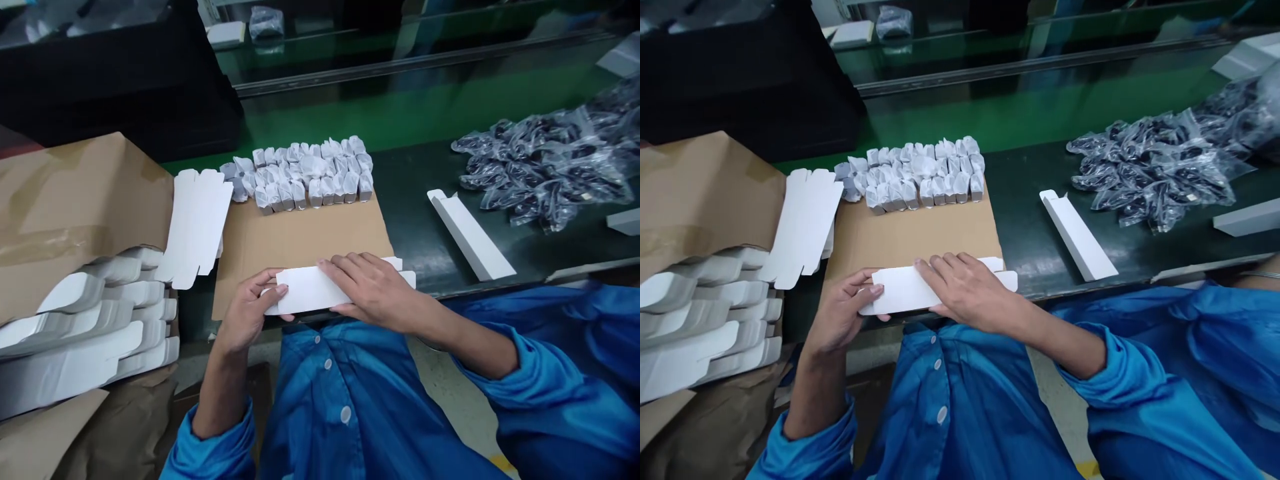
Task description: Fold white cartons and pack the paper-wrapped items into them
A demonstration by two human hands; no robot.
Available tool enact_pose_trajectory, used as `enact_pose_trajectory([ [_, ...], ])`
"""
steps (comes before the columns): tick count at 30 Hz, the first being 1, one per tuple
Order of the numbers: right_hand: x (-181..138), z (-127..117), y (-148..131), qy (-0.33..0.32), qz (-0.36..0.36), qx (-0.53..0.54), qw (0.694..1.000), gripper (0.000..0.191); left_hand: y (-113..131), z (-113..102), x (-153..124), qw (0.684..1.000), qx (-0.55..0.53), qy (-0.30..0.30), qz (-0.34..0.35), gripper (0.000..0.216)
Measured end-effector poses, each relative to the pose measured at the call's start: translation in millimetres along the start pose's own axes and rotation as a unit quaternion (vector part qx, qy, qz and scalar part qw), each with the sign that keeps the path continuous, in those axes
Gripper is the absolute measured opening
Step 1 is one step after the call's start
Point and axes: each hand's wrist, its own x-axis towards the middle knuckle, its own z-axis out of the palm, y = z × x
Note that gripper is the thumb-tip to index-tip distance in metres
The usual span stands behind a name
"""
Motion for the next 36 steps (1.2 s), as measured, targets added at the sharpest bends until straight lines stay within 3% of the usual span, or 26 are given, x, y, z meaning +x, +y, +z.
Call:
enact_pose_trajectory([
  [3, 1, -1, 5, 0.005, -0.038, 0.016, 0.999, 0.062, 2, -4, -2, 0.997, 0.074, 0.004, 0.015, 0.037],
  [8, 5, 0, 2, 0.014, -0.011, 0.027, 0.999, 0.04, 8, -13, 2, 0.966, 0.213, 0.099, 0.105, 0.01],
  [11, 7, 2, 8, 0.052, 0.063, 0.034, 0.996, 0.039, 8, -14, -1, 0.976, 0.13, 0.087, 0.153, 0.036],
  [14, 11, 10, 11, 0.132, 0.195, -0.013, 0.972, 0.047, 1, 9, -7, 0.947, 0.045, 0.142, 0.283, 0.052],
  [16, 14, 21, 2, 0.166, 0.222, -0.006, 0.961, 0.049, -6, 36, -9, 0.926, 0.068, 0.152, 0.339, 0.064],
  [18, 15, 30, -15, 0.168, 0.186, 0.045, 0.967, 0.048, -13, 58, -5, 0.925, 0.093, 0.166, 0.329, 0.077],
  [21, 14, 30, -34, 0.134, 0.101, 0.191, 0.967, 0.058, -15, 66, 7, 0.921, 0.114, 0.246, 0.278, 0.068],
  [23, 16, 19, -32, 0.125, 0.112, 0.297, 0.94, 0.062, -13, 56, 12, 0.928, 0.143, 0.227, 0.259, 0.059],
  [27, 29, -3, -3, 0.131, 0.112, 0.423, 0.89, 0.032, -11, 37, 11, 0.915, 0.187, 0.168, 0.316, 0.051],
  [30, 39, -7, 19, 0.101, 0.079, 0.505, 0.854, 0.021, -14, 32, 5, 0.933, 0.187, 0.107, 0.289, 0.044],
  [34, 49, -2, 34, 0.141, 0.208, 0.638, 0.728, 0.031, -15, 30, 2, 0.945, 0.225, 0.044, 0.233, 0.038],
  [36, 53, 0, 34, 0.09, 0.221, 0.683, 0.69, 0.037, -11, 29, 1, 0.927, 0.274, 0.049, 0.253, 0.034],
])
